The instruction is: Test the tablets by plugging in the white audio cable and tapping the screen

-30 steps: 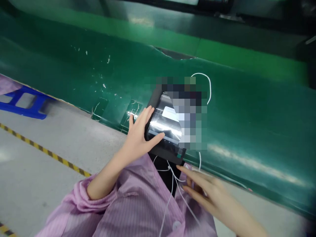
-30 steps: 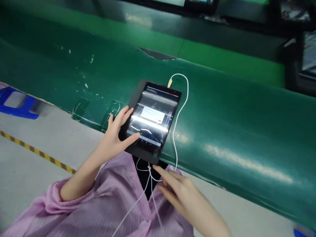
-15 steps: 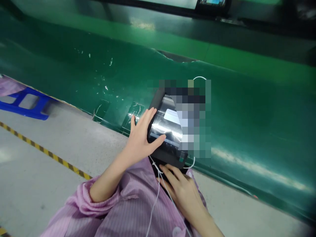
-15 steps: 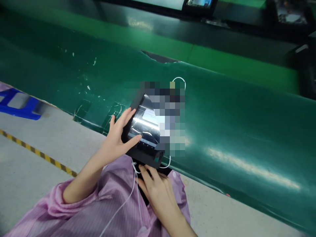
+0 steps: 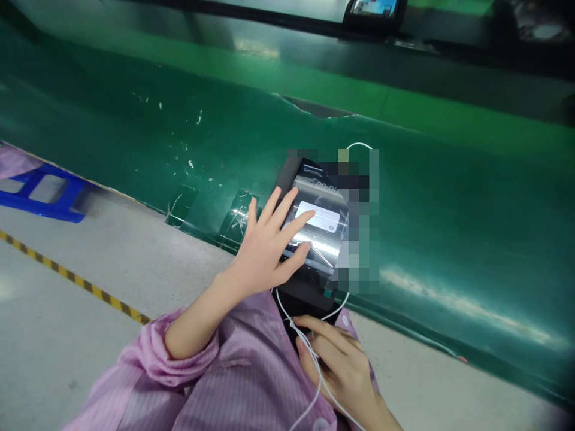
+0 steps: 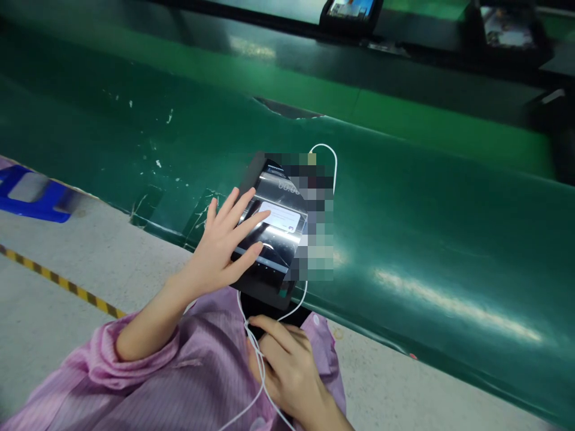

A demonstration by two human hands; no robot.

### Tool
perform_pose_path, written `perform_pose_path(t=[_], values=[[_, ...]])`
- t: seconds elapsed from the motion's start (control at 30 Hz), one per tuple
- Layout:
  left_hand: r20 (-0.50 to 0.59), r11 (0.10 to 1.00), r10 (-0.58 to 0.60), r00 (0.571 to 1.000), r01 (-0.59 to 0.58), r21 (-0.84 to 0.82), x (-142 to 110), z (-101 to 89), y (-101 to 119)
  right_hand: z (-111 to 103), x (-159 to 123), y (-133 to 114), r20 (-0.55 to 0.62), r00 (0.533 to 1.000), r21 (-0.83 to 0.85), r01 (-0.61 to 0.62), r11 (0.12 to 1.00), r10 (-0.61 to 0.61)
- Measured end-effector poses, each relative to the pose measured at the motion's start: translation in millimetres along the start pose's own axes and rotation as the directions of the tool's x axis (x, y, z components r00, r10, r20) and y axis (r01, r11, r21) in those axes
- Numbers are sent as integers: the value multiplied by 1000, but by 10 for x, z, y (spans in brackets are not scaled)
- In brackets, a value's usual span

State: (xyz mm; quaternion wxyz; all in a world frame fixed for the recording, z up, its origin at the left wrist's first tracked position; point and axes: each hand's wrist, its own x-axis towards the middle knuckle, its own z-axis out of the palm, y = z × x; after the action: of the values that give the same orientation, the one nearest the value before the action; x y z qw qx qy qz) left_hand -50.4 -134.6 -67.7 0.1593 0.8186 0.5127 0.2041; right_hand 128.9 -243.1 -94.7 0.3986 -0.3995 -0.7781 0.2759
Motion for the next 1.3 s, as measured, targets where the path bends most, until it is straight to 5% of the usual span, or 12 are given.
perform_pose_path(t=[0.27, 0.57, 1.2, 1.3], values=[[37, 987, 119, 992, -122, 103, 46, 5, 93, -40, -3, -2, -68, 997, 137, -20, 990, 29], [80, 974, 127, 989, -140, 179, 146, 48, 158, -60, -33, 6, -83, 994, 160, -52, 986, 66], [20, 997, 1, 1000, -2, 75, 44, -70, -31, -89, -10, -24, -178, 973, 153, -119, 981, 146], [8, 999, -50, 999, 49, 23, 6, -87, -92, -97, -30, -49, -212, 949, 245, -179, 953, 233]])
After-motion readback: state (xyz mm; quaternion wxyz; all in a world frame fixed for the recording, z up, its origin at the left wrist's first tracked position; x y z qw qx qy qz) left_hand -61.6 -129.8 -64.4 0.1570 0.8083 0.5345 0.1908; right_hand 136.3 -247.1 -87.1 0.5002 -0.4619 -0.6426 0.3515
